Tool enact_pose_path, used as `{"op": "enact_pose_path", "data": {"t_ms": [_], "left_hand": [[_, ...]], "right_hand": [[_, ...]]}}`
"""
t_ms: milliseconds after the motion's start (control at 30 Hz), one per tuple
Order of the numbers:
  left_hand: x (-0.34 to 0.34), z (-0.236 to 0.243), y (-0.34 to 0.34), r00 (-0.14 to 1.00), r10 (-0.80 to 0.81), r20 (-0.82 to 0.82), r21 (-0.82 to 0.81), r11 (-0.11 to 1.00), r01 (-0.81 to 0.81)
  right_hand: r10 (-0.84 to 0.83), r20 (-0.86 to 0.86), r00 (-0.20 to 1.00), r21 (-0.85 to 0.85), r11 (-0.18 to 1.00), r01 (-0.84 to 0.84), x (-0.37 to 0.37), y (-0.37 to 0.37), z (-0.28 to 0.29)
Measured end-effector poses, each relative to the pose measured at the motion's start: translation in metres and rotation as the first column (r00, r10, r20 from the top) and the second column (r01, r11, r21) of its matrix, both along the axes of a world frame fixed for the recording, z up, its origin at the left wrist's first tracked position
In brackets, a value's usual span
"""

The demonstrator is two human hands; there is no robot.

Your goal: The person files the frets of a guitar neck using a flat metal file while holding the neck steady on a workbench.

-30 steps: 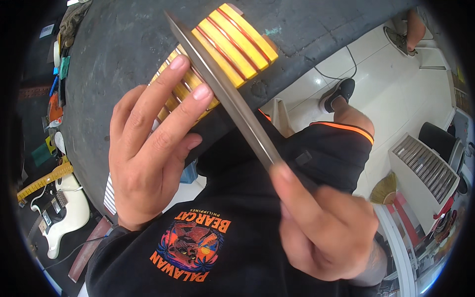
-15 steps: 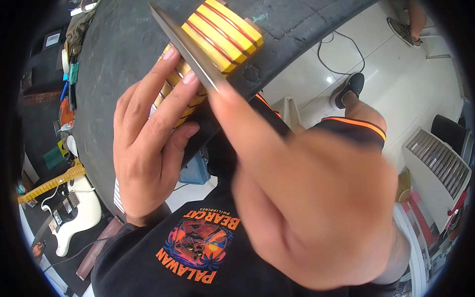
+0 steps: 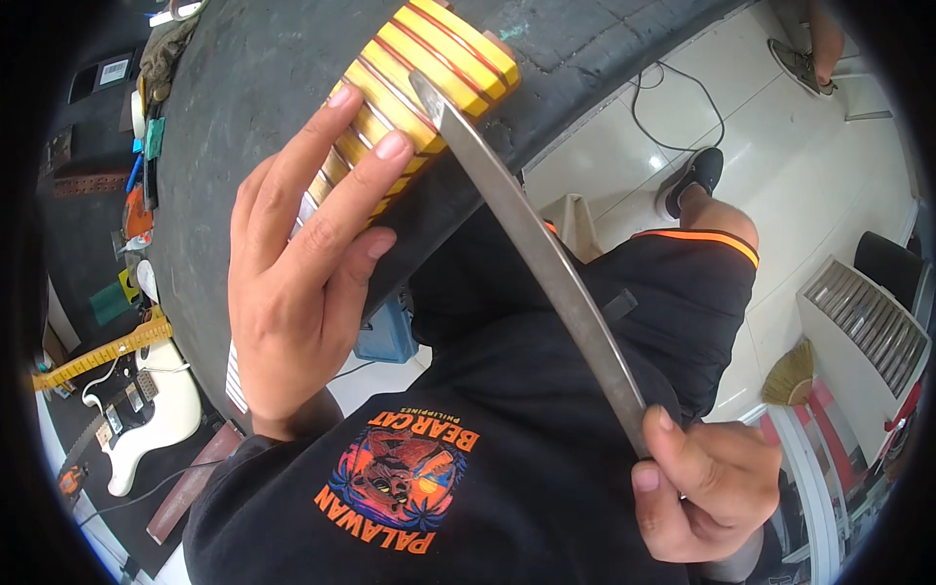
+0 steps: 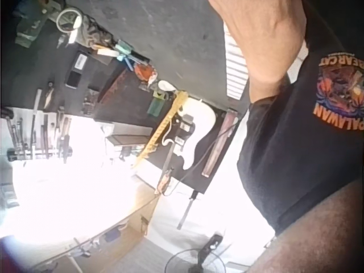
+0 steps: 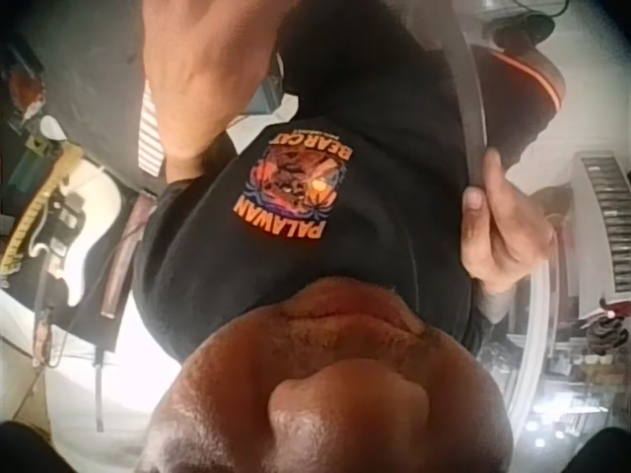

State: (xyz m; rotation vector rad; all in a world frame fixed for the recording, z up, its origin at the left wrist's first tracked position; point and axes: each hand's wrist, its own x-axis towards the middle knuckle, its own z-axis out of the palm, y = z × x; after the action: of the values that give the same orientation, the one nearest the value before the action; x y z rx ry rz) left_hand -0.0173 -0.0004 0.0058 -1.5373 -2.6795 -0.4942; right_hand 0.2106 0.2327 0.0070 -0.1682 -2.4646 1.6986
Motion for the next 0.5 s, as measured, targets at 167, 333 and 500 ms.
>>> {"op": "enact_pose_path", "data": {"t_ms": [167, 333, 500], "left_hand": [[0.002, -0.005, 0.001, 0.998, -0.008, -0.056, 0.024, 1.000, 0.010], [0.004, -0.005, 0.000, 0.997, 0.006, -0.072, 0.020, 1.000, -0.004], [0.005, -0.003, 0.000, 0.999, 0.022, -0.043, 0.014, 1.000, -0.021]], "right_hand": [[0.012, 0.010, 1.000, 0.127, 0.992, -0.013, 0.005, -0.004, 0.000], [0.032, 0.034, 0.999, 0.168, 0.985, -0.037, 0.005, -0.006, -0.003], [0.039, 0.044, 0.998, 0.192, 0.980, -0.047, -0.007, -0.008, 0.009]]}}
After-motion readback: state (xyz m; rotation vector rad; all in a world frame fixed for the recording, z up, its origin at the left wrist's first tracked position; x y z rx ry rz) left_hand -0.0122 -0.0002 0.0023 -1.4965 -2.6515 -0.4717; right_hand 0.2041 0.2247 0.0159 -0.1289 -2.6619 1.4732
